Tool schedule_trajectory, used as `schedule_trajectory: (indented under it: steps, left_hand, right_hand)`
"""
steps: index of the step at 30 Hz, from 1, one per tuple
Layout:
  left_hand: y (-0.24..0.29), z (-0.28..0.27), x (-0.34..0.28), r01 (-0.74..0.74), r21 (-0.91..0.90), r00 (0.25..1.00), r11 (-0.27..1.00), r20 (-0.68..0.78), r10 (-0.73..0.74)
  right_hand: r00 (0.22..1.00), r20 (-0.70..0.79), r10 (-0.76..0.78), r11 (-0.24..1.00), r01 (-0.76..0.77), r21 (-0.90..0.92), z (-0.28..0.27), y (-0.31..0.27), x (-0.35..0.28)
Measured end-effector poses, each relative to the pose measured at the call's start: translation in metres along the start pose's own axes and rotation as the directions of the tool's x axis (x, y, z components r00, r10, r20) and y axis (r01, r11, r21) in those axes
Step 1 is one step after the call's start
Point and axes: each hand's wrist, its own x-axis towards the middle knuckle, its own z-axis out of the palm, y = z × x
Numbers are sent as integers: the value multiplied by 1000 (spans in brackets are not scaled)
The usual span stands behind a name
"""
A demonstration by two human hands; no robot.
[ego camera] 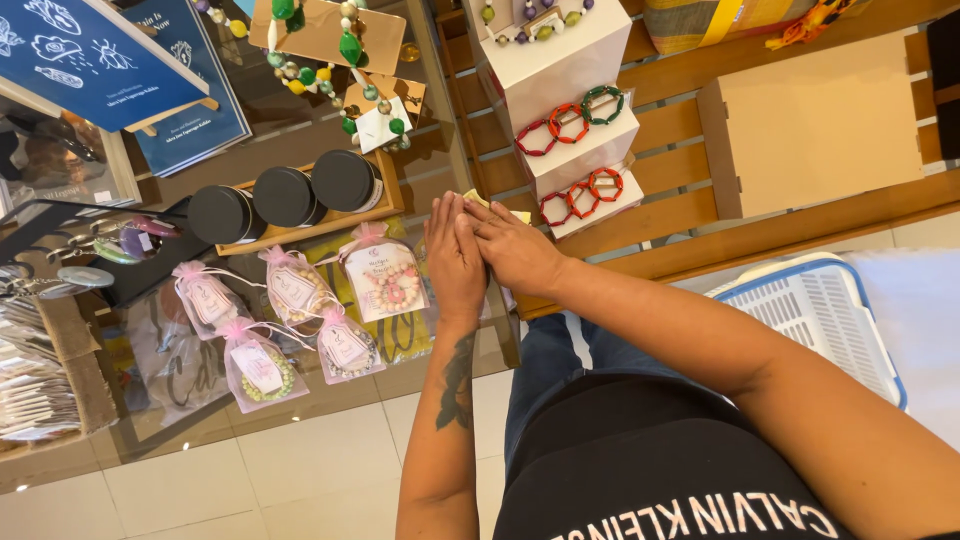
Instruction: Cleaning and wiping jewelry, display surfaces, a box, and a shopping bag with a cloth.
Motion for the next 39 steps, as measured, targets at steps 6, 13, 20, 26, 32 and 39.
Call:
schedule_trajectory:
  steps: [6,13,20,26,32,39]
  left_hand:
    - [22,-8,-35,52,16,999,998,4,-53]
    - [71,5,-90,95,71,994,993,-55,-92]
    - [92,92,-128,229,-52,957,972,196,-215]
    - [54,164,-158,402,-58,815,914,478,-328]
    - [15,191,-158,93,146,903,985,404,-146]
    - [-24,203,-179,175,490,496,854,705,-507]
  right_hand:
    - [997,-7,-73,989,73,127,-19,-16,-23]
    - [988,-43,-151,943,157,294,-43,-14,-91]
    - [910,336,242,812,-379,443,-3,51,-176]
    - [867,355,351,808,-472,353,9,107,-219]
    - [947,230,223,945,-268,187,41,126,-230]
    - [568,789,236,895,-443,51,144,110,-254]
